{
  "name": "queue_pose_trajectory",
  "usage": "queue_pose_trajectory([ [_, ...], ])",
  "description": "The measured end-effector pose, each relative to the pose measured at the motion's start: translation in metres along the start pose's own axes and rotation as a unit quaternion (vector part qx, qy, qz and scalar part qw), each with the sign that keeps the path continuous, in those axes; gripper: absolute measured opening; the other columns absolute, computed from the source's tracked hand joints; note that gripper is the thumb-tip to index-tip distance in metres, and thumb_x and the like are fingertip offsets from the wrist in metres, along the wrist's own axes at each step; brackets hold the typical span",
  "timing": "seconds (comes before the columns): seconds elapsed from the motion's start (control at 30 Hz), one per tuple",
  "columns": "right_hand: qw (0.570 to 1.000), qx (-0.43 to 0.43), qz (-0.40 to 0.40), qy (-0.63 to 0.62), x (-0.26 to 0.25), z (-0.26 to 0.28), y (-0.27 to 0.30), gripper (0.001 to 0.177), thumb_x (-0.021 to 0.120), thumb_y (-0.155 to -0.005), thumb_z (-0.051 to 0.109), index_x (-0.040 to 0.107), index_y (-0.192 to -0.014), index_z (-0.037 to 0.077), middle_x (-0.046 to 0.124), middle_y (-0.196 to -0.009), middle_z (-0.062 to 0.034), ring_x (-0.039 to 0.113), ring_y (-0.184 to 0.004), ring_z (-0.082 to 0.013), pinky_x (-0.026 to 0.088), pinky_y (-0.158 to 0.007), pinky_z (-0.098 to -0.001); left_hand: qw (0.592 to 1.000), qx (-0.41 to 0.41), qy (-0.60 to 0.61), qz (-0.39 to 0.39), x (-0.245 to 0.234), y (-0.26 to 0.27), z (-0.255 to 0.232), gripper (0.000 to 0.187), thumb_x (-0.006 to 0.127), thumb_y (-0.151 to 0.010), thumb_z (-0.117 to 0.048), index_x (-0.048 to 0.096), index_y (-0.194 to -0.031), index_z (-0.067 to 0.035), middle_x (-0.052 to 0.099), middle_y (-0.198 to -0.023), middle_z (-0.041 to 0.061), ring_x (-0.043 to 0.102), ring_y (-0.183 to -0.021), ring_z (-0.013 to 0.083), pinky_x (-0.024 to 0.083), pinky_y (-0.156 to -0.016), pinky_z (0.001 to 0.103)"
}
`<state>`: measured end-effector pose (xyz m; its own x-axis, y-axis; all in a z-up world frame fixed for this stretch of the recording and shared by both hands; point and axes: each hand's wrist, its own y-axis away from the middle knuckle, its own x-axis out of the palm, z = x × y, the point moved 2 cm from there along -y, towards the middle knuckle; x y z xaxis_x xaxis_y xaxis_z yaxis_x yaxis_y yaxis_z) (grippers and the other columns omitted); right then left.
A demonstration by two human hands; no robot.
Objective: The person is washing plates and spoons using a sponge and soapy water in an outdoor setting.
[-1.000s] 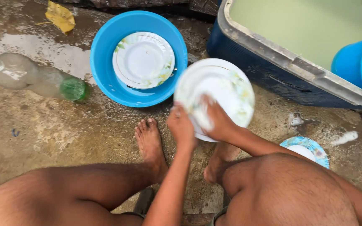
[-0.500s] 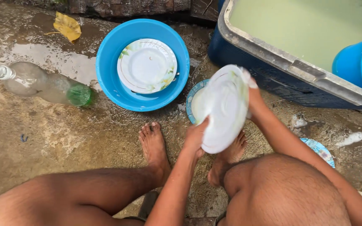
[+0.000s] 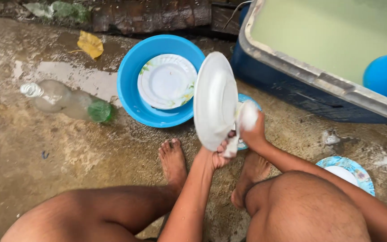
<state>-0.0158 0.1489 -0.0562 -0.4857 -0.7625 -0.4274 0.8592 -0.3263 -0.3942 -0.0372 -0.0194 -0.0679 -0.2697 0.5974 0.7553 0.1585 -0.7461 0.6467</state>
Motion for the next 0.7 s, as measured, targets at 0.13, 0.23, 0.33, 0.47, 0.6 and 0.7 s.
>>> queue_pose_trajectory([
  [0.13, 0.920, 0.341, -0.179, -0.071, -0.001, -0.086, -0.009, 0.051, 0.052, -0.094, 0.010, 0.044, -0.144, 0.004, 0.062, -0.131, -0.0161, 0.063, -0.122, -0.0300, 0.052, -0.102, -0.0425, 0.987, -0.111, -0.051, 0.100, -0.006, 0.000, 0.027, 0.034, 0.046, -0.107, -0.019, 0.047, -0.074, -0.011, 0.037, -0.053, -0.004, 0.028, -0.038, 0.0063, 0.021, -0.033, 0.022],
  [0.23, 0.981, 0.154, -0.118, 0.021, -0.004, -0.063, -0.011, 0.058, 0.057, -0.091, 0.016, 0.044, -0.145, 0.003, 0.058, -0.141, -0.0176, 0.057, -0.132, -0.0316, 0.045, -0.113, -0.0461, 0.983, -0.135, 0.046, 0.114, -0.012, 0.010, 0.032, 0.032, 0.046, -0.109, -0.013, 0.048, -0.078, -0.007, 0.036, -0.055, -0.003, 0.027, -0.039, 0.0044, 0.022, -0.034, 0.021],
  [0.33, 0.991, -0.097, 0.031, 0.084, 0.004, 0.031, -0.028, 0.058, 0.071, -0.078, 0.025, 0.054, -0.131, 0.008, 0.057, -0.136, -0.0193, 0.051, -0.133, -0.0368, 0.039, -0.115, -0.0510, 0.982, -0.141, 0.083, 0.099, -0.026, 0.006, 0.028, 0.032, 0.045, -0.108, -0.016, 0.049, -0.078, -0.005, 0.038, -0.054, -0.002, 0.031, -0.037, 0.0054, 0.022, -0.033, 0.022],
  [0.47, 0.950, -0.262, 0.123, 0.116, 0.018, 0.036, -0.035, 0.059, 0.080, -0.070, 0.030, 0.061, -0.122, 0.011, 0.056, -0.133, -0.0204, 0.047, -0.134, -0.0402, 0.034, -0.116, -0.0542, 0.982, -0.139, 0.101, 0.084, -0.048, -0.004, 0.024, 0.033, 0.045, -0.107, -0.018, 0.049, -0.077, -0.005, 0.038, -0.052, -0.001, 0.034, -0.035, 0.0060, 0.022, -0.031, 0.023],
  [0.6, 0.893, 0.387, -0.026, -0.228, 0.033, -0.049, -0.007, 0.040, 0.050, -0.101, 0.029, 0.063, -0.130, 0.003, 0.068, -0.114, -0.0150, 0.065, -0.102, -0.0282, 0.052, -0.087, -0.0465, 0.998, -0.027, -0.064, 0.007, -0.039, -0.008, 0.017, 0.028, 0.050, -0.105, -0.022, 0.056, -0.084, -0.005, 0.045, -0.051, 0.001, 0.041, -0.033, 0.0102, 0.027, -0.027, 0.023],
  [0.7, 0.733, 0.536, 0.000, -0.419, 0.032, -0.004, 0.008, 0.046, 0.044, -0.104, 0.037, 0.062, -0.131, 0.004, 0.075, -0.112, -0.0089, 0.073, -0.095, -0.0205, 0.060, -0.080, -0.0375, 0.944, 0.194, -0.222, -0.146, -0.015, 0.010, -0.008, 0.025, 0.059, -0.101, -0.025, 0.058, -0.106, -0.001, 0.062, -0.076, 0.010, 0.060, -0.060, 0.0189, 0.046, -0.049, 0.031],
])
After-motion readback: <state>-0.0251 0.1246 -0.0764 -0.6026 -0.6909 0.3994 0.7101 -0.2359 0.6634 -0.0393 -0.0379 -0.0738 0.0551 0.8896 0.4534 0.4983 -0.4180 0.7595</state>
